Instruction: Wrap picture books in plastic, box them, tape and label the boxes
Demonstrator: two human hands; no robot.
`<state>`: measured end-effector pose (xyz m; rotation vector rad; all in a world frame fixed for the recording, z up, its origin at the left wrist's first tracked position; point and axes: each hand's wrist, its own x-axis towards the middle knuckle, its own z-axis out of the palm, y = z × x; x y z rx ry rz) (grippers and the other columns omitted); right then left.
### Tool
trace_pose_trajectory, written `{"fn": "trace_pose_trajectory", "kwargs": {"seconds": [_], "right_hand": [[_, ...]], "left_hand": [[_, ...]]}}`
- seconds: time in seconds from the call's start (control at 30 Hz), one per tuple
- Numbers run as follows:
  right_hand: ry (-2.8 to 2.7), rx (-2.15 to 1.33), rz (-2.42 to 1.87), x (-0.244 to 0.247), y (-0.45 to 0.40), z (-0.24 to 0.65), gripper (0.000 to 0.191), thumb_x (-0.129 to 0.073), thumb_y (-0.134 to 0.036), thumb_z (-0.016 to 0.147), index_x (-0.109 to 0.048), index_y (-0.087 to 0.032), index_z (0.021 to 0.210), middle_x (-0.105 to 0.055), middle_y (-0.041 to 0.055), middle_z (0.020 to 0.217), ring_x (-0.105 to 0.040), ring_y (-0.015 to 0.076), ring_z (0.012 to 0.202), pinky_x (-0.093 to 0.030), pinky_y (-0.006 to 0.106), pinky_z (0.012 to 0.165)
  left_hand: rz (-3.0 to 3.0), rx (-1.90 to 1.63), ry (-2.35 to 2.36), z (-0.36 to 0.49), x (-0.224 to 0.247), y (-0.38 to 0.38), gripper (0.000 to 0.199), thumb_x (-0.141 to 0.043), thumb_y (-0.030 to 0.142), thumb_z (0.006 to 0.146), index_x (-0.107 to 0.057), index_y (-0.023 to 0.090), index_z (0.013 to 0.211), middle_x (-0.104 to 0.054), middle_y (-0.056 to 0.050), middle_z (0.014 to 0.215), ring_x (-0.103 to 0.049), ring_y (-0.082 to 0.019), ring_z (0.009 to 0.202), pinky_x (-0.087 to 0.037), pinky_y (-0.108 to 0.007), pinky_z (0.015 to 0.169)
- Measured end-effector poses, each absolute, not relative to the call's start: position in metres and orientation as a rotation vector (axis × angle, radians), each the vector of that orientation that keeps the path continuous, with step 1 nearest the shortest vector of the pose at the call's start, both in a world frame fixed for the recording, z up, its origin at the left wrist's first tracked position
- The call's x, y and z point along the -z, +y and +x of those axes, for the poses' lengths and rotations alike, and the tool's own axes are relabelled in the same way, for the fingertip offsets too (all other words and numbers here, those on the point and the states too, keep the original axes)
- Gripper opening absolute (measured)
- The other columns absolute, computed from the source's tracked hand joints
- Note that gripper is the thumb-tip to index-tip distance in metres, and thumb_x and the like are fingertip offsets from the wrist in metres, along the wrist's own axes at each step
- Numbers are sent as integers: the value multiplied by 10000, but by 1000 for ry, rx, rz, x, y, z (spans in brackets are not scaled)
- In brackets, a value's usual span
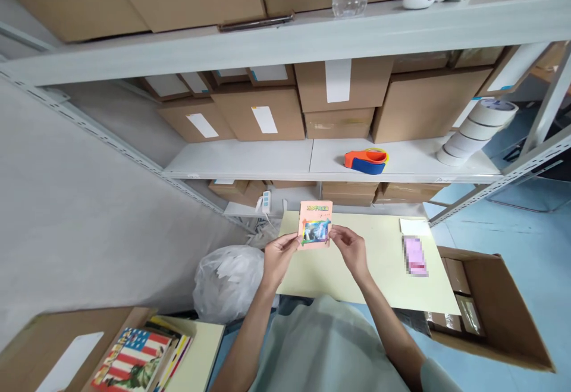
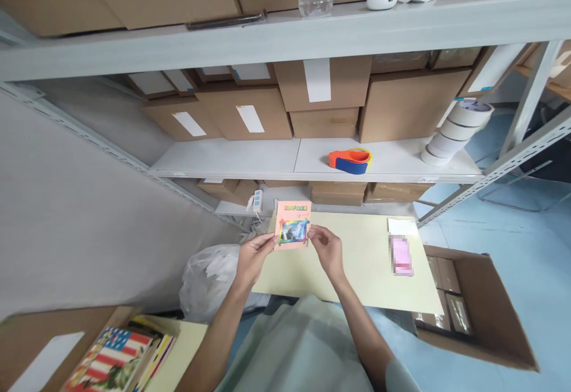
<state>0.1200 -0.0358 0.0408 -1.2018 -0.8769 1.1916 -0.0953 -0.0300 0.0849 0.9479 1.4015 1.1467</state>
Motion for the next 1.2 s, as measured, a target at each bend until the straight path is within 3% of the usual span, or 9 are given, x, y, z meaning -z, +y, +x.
{"fn": "trace_pose_trajectory", "kwargs": {"seconds": [0.2, 0.27, 0.37, 0.47, 0.6, 0.73, 0.9, 1.1, 1.2], "right_hand": [[-964, -1210, -1169, -45, -50, 76, 545, -829, -626, 891, -823, -210, 1243, -819, 151, 1321, -795, 354, 1213, -662, 492, 1047], [-986, -1220, -1160, -48, -53, 67, 533, -819, -637, 903, -819, -202, 1212, -838, 142, 1261, -801, 341, 1182, -669, 457, 1009], [-1005, -1194, -1208, -49, -54, 67, 524, -742, -700, 943, -803, -183, 1003, -852, 105, 959, -814, 284, 922, -677, 374, 817], [-978, -1249, -1221, -49, -52, 78, 563, -723, -745, 935, -789, -186, 967, -832, 80, 869, -781, 250, 777, -650, 346, 714], [-952, -1329, -1182, -57, -47, 95, 614, -806, -763, 852, -820, -189, 1068, -860, 101, 990, -810, 311, 902, -666, 401, 807], [-943, -1461, -1100, -71, -44, 106, 592, -847, -720, 847, -834, -198, 1127, -863, 118, 1116, -820, 333, 975, -669, 430, 863], [-957, -1580, -1010, -76, -40, 111, 590, -869, -702, 840, -849, -192, 1136, -866, 120, 1115, -824, 321, 949, -672, 419, 827], [-982, -1611, -997, -74, -40, 114, 565, -843, -677, 884, -854, -198, 1183, -871, 97, 1022, -825, 317, 942, -675, 418, 811], [-1016, -1535, -1063, -68, -36, 115, 595, -824, -698, 887, -846, -188, 1193, -870, 115, 1076, -827, 331, 981, -683, 427, 817]], "left_hand": [[1144, -1260, 1465, -75, -81, -52, 286, -880, 444, 831, -910, 275, 1061, -859, -75, 1186, -815, -345, 1137, -617, -471, 1115], [1202, -1246, 1441, -64, -80, -62, 216, -878, 385, 848, -911, 308, 1047, -853, -71, 1206, -806, -344, 1170, -571, -476, 1188], [1263, -1204, 1397, -52, -75, -75, 208, -862, 353, 866, -907, 319, 1066, -839, -75, 1255, -785, -346, 1227, -536, -490, 1230], [1226, -1176, 1369, -52, -70, -80, 212, -850, 375, 870, -905, 288, 1056, -854, -86, 1200, -800, -345, 1178, -584, -495, 1165], [1051, -1210, 1463, -74, -67, -75, 245, -877, 449, 814, -896, 234, 929, -871, -108, 1034, -825, -327, 993, -650, -460, 1004], [815, -1296, 1441, -103, -72, -63, 415, -908, 509, 778, -887, 198, 1051, -859, -147, 1151, -812, -350, 1126, -633, -478, 1040], [688, -1197, 1201, -109, -87, -55, 673, -984, 612, 692, -867, 140, 1156, -832, -201, 1237, -794, -385, 1193, -608, -517, 1096], [733, -1056, 1180, -94, -97, -53, 637, -999, 623, 674, -891, 157, 1096, -867, -146, 1065, -831, -324, 973, -651, -426, 935], [763, -1067, 1215, -92, -93, -50, 620, -985, 627, 687, -894, 167, 1092, -869, -132, 1046, -829, -317, 934, -658, -422, 888]]}}
